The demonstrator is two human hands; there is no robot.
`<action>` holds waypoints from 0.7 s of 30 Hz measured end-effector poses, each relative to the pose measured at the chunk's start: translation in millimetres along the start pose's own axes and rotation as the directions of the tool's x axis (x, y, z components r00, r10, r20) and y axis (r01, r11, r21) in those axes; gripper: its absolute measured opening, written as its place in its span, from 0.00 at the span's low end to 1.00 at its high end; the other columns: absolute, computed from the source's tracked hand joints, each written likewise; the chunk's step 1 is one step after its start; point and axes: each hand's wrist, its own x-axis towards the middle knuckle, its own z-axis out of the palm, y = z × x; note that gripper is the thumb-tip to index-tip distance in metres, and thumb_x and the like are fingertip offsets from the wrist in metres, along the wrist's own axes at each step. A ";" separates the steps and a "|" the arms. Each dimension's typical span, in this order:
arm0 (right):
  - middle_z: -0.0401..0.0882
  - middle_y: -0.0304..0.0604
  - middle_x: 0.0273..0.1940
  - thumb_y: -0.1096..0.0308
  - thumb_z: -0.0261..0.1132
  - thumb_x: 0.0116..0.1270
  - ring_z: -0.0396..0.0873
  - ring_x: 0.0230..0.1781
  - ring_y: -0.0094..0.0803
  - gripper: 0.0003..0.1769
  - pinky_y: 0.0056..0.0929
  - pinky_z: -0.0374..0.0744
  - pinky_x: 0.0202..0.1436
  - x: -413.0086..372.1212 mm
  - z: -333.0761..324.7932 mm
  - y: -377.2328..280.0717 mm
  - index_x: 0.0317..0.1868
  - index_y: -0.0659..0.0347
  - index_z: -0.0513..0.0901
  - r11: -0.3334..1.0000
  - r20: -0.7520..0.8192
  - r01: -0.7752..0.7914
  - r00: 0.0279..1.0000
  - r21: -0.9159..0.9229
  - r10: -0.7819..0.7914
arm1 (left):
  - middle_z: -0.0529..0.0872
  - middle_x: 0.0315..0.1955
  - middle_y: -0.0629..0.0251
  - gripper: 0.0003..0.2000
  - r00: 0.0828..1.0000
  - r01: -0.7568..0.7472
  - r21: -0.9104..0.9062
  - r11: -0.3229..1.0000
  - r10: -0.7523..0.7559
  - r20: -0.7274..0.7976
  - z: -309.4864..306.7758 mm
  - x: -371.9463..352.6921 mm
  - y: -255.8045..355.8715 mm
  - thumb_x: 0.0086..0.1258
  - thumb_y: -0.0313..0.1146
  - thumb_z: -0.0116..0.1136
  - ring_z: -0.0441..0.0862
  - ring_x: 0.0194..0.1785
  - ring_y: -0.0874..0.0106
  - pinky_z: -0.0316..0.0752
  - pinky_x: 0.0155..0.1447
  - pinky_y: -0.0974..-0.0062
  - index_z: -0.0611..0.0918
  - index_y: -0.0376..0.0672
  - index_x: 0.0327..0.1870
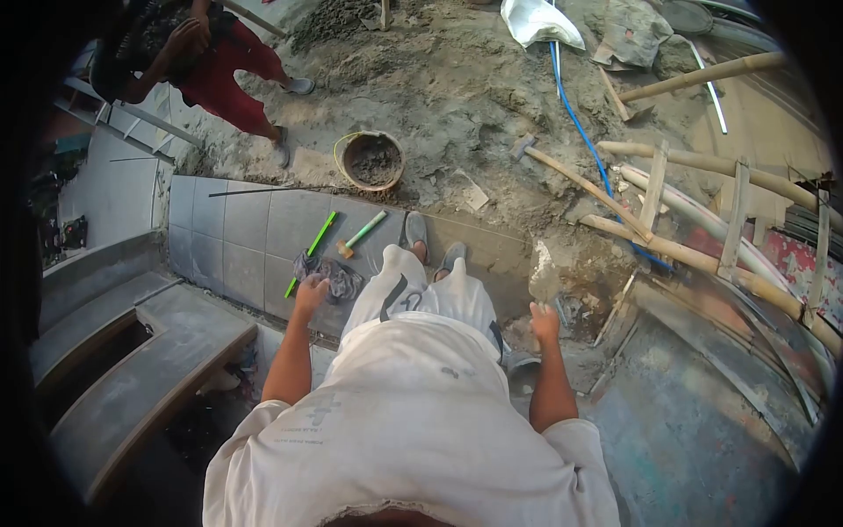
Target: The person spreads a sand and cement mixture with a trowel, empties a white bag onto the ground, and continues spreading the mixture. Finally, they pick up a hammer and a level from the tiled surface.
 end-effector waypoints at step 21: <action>0.72 0.38 0.19 0.54 0.65 0.65 0.71 0.12 0.26 0.17 0.28 0.70 0.15 8.0 27.1 -114.9 0.38 0.60 0.75 0.997 0.060 0.031 0.998 0.070 -0.035 | 0.84 0.37 0.63 0.23 1.000 -0.016 -0.276 0.961 0.020 0.011 -9.2 39.5 94.0 0.65 0.37 0.63 0.77 0.33 0.78 0.71 0.34 0.80 0.76 0.32 0.57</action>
